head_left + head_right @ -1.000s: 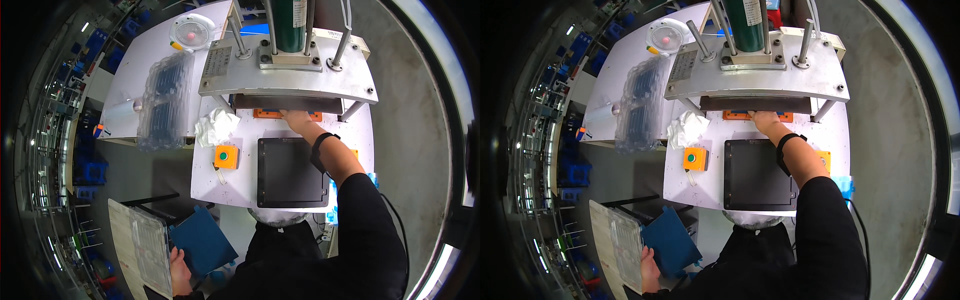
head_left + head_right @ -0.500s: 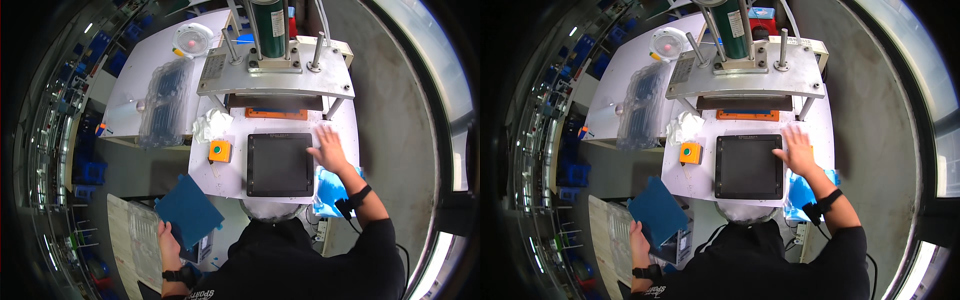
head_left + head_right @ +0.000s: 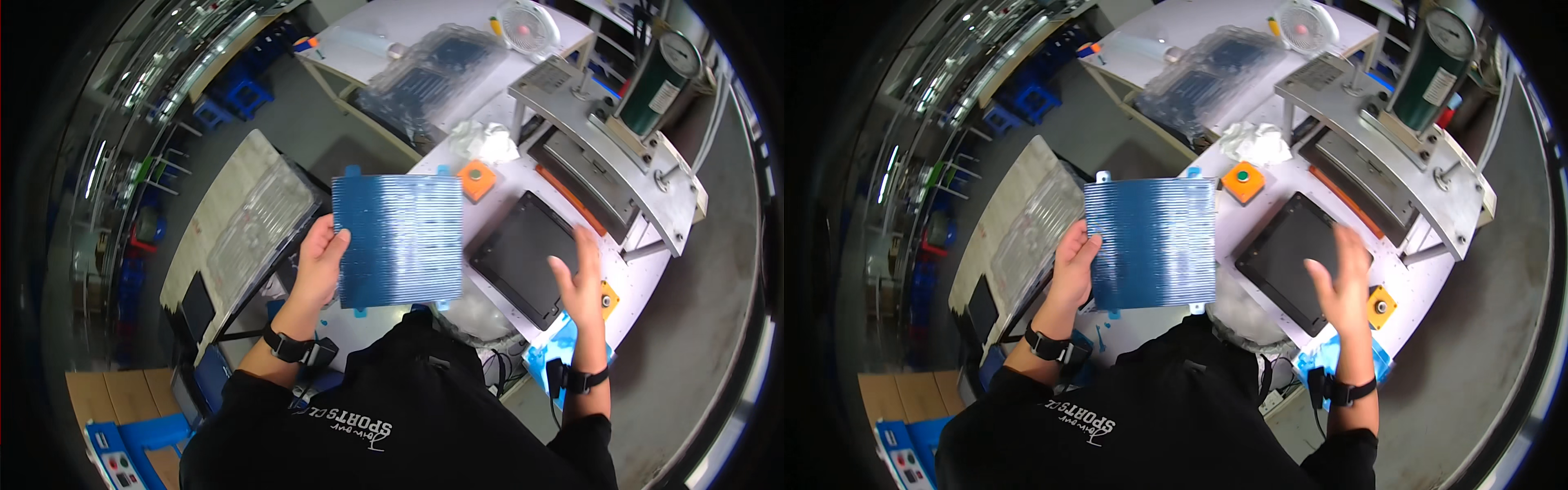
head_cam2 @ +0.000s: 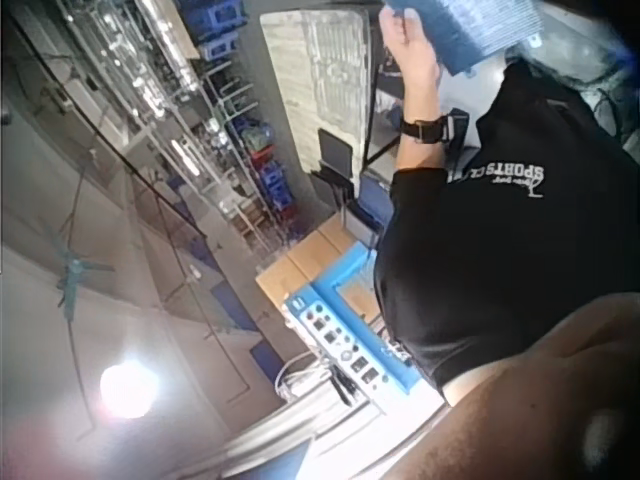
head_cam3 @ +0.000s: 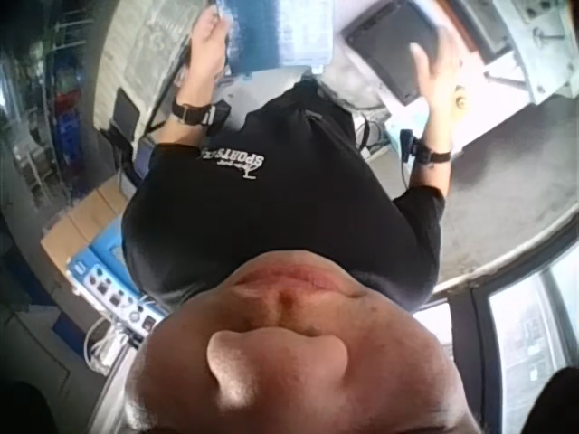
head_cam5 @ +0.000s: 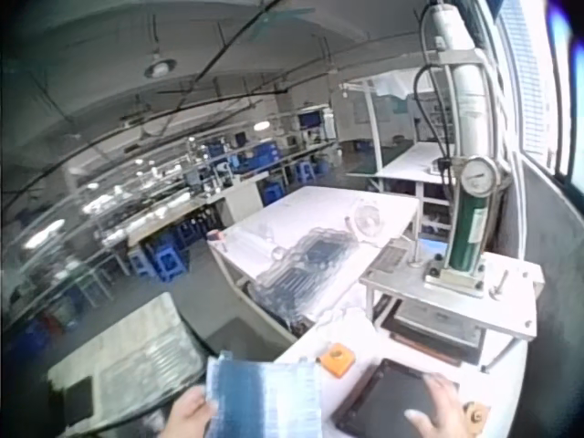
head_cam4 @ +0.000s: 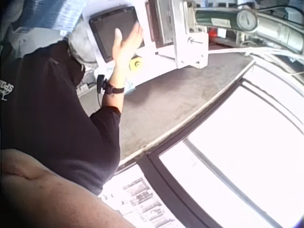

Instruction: The person is peeling protective film off plastic panels and loading them into a molding or press machine tray.

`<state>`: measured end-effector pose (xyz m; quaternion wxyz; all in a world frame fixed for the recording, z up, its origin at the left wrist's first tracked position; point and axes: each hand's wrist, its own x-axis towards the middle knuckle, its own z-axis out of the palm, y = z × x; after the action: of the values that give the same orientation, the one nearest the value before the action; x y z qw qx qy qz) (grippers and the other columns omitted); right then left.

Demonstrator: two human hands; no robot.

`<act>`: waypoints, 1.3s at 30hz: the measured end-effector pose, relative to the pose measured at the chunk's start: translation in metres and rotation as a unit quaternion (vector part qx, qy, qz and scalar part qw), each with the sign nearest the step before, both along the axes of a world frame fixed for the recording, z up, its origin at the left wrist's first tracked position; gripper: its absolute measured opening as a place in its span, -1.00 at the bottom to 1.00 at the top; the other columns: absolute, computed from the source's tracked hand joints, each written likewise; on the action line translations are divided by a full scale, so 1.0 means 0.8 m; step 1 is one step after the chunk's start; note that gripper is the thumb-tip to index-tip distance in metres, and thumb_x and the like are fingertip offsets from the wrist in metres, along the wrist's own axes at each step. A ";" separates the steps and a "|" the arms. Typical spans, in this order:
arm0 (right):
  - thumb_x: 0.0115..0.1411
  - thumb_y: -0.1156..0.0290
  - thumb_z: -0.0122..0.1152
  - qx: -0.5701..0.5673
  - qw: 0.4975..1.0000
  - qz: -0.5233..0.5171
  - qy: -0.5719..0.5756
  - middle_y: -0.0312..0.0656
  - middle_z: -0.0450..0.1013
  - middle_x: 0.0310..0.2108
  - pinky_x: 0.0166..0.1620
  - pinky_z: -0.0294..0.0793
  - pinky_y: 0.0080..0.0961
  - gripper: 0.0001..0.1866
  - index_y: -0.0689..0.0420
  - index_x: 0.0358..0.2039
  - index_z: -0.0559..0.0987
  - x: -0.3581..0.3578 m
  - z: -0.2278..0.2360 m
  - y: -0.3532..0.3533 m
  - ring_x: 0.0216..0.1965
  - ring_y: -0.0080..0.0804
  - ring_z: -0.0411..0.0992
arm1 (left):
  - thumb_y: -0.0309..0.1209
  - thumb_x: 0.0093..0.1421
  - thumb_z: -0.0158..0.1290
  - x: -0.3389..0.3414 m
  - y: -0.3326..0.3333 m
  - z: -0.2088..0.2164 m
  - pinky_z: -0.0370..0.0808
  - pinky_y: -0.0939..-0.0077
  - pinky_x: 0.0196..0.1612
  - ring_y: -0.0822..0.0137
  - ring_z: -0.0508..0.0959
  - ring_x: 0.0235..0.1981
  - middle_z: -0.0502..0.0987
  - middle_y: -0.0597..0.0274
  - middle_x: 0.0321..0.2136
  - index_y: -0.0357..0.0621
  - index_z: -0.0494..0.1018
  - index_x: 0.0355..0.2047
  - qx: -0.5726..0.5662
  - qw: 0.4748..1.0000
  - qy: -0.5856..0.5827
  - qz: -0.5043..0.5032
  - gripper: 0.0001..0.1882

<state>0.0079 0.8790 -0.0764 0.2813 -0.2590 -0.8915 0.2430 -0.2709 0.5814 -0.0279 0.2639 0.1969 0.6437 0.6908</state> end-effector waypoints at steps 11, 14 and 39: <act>0.26 0.56 0.07 -0.506 0.803 0.289 0.121 -0.27 0.48 -0.22 -0.10 0.40 -0.61 -0.80 0.31 -0.11 0.42 -0.231 0.093 -0.196 -0.21 -0.63 0.40 | -0.61 0.26 -0.07 -0.001 -0.143 0.046 0.37 0.60 -0.04 0.52 0.46 -0.16 0.50 0.25 -0.19 -0.26 0.29 0.01 0.088 0.992 0.083 0.023 -0.69; 0.27 0.43 0.09 -0.409 0.875 0.244 0.087 -0.27 0.49 -0.41 -0.27 0.40 -0.59 -0.83 0.30 -0.25 0.48 -0.294 0.086 -0.219 -0.38 -0.61 0.39 | -0.57 0.21 0.02 -0.043 -0.217 0.053 0.30 0.39 0.15 0.34 0.39 0.07 0.40 0.14 0.02 -0.26 0.24 0.11 0.059 0.989 0.117 -0.072 -0.56; 0.11 0.45 0.20 -0.006 0.839 0.531 0.121 -0.21 0.43 -0.38 -0.24 0.32 -0.34 -0.64 0.06 -0.04 0.55 -0.437 0.079 -0.514 -0.30 -0.22 0.41 | -0.43 0.12 0.05 -0.075 -0.396 0.059 0.53 0.21 -0.37 0.08 0.56 -0.45 0.53 0.08 -0.46 -0.18 0.40 -0.46 -0.465 0.753 0.432 0.170 -0.90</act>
<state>-0.3413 0.4681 -0.0130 0.2137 0.2837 -0.8495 0.3901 -0.3306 0.2646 0.0192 -0.1056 0.2145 0.9540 0.1808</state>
